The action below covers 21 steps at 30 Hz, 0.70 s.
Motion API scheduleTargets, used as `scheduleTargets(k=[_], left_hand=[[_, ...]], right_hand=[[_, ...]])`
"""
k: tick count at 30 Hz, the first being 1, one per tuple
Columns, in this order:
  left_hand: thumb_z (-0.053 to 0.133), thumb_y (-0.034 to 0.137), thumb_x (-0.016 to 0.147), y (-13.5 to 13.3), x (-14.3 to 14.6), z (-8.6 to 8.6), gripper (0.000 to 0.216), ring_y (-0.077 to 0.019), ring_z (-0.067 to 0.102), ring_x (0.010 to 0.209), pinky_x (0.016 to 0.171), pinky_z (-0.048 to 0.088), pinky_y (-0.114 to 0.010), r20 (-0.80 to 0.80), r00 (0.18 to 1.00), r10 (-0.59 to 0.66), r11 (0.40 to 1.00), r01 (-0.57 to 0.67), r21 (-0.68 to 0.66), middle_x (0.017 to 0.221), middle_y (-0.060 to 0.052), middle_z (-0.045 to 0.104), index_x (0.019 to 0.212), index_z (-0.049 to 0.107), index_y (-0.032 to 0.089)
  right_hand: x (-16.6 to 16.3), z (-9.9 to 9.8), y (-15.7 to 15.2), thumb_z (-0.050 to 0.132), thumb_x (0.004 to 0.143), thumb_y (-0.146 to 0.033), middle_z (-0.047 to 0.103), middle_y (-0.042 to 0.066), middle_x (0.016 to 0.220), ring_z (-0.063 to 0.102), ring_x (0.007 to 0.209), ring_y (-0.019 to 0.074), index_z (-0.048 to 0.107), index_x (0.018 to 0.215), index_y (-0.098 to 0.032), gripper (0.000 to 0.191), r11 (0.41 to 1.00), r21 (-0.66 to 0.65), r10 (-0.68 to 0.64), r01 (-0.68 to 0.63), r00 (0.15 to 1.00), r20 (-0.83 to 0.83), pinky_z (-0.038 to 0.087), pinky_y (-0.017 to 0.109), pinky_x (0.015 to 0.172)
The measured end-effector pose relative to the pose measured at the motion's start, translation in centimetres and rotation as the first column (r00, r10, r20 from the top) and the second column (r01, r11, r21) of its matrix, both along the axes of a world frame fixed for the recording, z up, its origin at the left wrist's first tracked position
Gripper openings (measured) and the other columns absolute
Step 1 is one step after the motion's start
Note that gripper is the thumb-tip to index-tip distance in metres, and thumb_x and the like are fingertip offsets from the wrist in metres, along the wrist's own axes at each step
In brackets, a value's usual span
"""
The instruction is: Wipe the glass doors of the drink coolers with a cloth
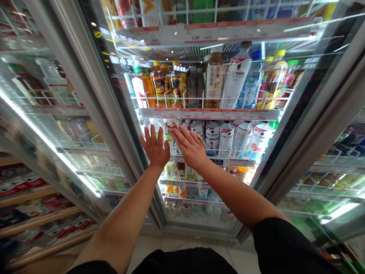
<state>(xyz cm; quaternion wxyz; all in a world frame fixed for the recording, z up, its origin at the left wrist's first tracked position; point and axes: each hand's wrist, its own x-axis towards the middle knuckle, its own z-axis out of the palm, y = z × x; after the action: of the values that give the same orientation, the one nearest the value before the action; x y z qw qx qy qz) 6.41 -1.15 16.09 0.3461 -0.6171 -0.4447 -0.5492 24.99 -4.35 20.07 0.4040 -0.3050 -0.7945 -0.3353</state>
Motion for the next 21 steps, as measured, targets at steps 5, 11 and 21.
scheduleTargets(k=[5, 11, 21], left_hand=[[0.039, 0.040, 0.098, -0.1, 0.1, 0.0, 0.052, -0.0217, 0.008, 0.154, 0.126, 0.002, -0.050, 0.028, 0.999, -0.034, 0.999, 0.034, -0.001, 0.158, -0.010, 0.037, 0.146, 0.046, 0.020], [0.030, 0.046, 0.101, 0.0, 0.2, 0.0, 0.064, -0.0222, 0.012, 0.154, 0.127, 0.002, -0.049, 0.051, 0.998, -0.048, 0.999, 0.048, 0.001, 0.155, -0.018, 0.039, 0.152, 0.032, 0.008], [0.028, 0.044, 0.101, -0.3, -1.9, -1.0, 0.064, -0.0224, 0.008, 0.154, 0.126, 0.013, -0.047, 0.073, 0.995, -0.072, 0.991, 0.079, -0.109, 0.161, -0.020, 0.025, 0.153, 0.028, 0.007]], right_hand=[[-2.2, 3.5, 0.4, 0.031, 0.100, -0.012, 0.035, -0.002, 0.160, 0.016, 0.153, 0.0138, 0.024, 0.157, -0.023, 0.059, 0.998, 0.066, -0.012, 0.011, 1.000, 0.019, 0.016, 0.037, 0.129], [-4.3, 5.3, 0.6, 0.031, 0.101, -0.015, 0.035, -0.001, 0.160, 0.021, 0.152, 0.0145, 0.038, 0.152, -0.018, 0.052, 0.998, -0.069, 0.014, -0.004, 0.990, 0.143, 0.017, 0.036, 0.128], [-3.0, 5.7, 0.5, 0.032, 0.096, -0.008, 0.033, -0.001, 0.161, 0.018, 0.153, 0.0164, 0.026, 0.157, -0.025, 0.063, 0.994, -0.098, 0.055, -0.040, 0.986, 0.157, 0.018, 0.042, 0.128]])
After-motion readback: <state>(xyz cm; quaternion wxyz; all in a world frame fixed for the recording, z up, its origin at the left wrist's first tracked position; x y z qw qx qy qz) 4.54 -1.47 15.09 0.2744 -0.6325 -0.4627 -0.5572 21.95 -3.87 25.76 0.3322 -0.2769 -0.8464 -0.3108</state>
